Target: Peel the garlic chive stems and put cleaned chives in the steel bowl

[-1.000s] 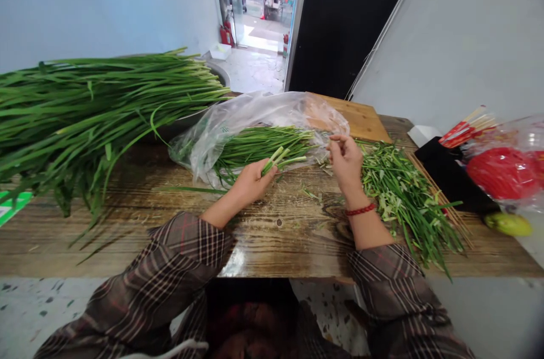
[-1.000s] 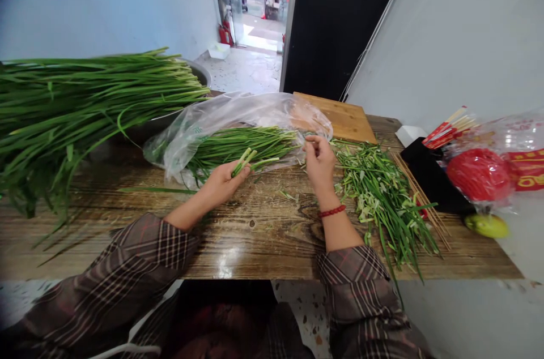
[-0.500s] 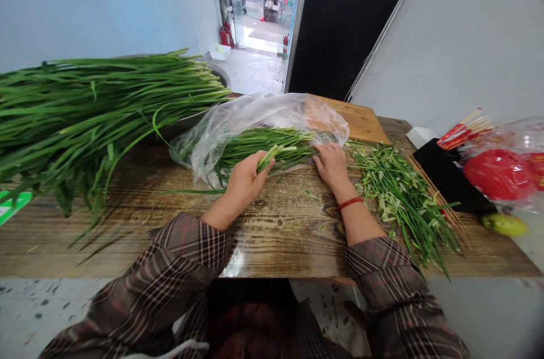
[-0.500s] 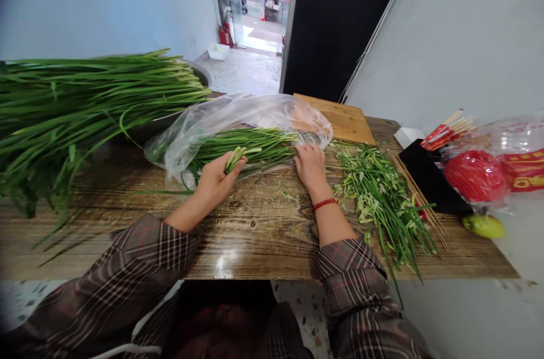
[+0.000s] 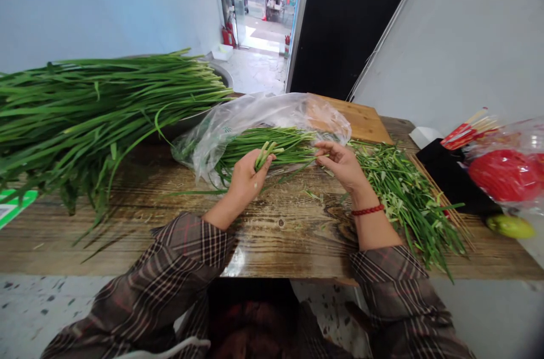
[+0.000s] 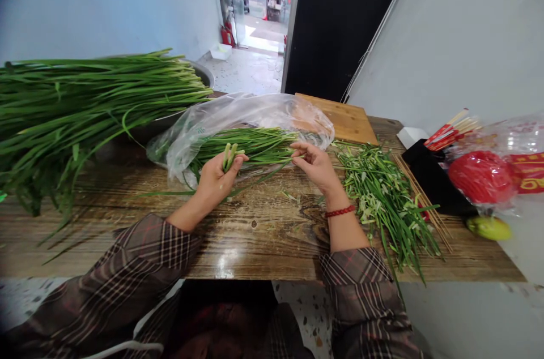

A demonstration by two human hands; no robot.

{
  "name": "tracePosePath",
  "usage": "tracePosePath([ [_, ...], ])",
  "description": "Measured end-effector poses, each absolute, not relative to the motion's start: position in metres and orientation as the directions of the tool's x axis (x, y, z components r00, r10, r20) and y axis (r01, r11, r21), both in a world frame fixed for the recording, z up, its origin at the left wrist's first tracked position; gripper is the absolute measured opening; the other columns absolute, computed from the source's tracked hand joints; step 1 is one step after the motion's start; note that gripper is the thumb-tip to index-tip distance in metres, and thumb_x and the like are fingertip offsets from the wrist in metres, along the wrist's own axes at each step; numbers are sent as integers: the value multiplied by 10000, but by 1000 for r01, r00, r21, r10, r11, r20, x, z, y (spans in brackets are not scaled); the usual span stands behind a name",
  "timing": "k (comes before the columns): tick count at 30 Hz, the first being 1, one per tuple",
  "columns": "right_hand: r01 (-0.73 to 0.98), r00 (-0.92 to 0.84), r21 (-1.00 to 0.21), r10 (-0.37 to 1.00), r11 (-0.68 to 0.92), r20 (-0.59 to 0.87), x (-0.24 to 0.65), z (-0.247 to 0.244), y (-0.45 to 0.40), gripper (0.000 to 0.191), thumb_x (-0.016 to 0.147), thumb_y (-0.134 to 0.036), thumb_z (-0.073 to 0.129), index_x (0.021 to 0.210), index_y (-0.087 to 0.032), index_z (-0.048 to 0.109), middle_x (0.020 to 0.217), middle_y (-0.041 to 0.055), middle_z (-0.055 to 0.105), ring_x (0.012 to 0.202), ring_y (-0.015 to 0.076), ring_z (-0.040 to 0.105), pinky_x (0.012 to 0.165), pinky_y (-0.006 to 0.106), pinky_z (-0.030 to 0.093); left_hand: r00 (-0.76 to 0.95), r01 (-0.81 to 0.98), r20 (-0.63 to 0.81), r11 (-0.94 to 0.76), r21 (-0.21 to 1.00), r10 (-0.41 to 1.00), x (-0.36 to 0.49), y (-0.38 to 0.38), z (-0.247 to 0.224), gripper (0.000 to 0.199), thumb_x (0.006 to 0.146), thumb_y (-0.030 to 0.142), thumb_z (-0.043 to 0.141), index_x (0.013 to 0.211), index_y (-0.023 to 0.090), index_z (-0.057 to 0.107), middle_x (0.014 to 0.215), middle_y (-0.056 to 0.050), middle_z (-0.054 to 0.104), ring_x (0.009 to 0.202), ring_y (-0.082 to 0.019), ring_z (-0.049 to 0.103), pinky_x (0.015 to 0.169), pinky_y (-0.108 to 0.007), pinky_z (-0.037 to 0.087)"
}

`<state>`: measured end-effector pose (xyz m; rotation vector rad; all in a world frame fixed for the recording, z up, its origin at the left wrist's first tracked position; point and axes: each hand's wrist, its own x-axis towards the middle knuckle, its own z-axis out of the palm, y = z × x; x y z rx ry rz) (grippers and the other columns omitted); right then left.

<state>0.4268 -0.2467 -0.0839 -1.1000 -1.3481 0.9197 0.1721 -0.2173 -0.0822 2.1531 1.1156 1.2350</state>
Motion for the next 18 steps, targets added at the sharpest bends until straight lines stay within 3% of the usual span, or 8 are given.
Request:
tracePosePath([
  [8, 77, -67, -949, 952, 304, 300, 404, -73, -256, 366, 788, -331, 718, 1138, -256, 646, 908, 16, 647, 851, 147, 603, 806, 314, 536, 452, 293, 545, -694, 657, 706, 177, -221, -76, 363, 968, 414, 421, 1097, 170, 657, 1184, -111, 662, 1123, -222, 591, 1023, -362, 430],
  [13, 76, -75, -946, 948, 316, 311, 388, -71, -258, 385, 776, -361, 725, 1135, -250, 637, 910, 26, 660, 851, 157, 622, 802, 321, 540, 642, 281, 369, -654, 702, 672, 180, -220, -86, 324, 952, 394, 449, 940, 170, 682, 914, -53, 701, 869, -189, 633, 818, -298, 487],
  [18, 87, -54, -945, 949, 314, 311, 378, -74, -256, 387, 751, -365, 739, 1107, -248, 643, 890, 22, 654, 830, 155, 621, 761, 307, 545, 581, 379, 359, -633, 675, 731, 180, -218, -91, 337, 941, 399, 456, 790, 159, 640, 763, -22, 638, 725, -160, 572, 679, -262, 444],
])
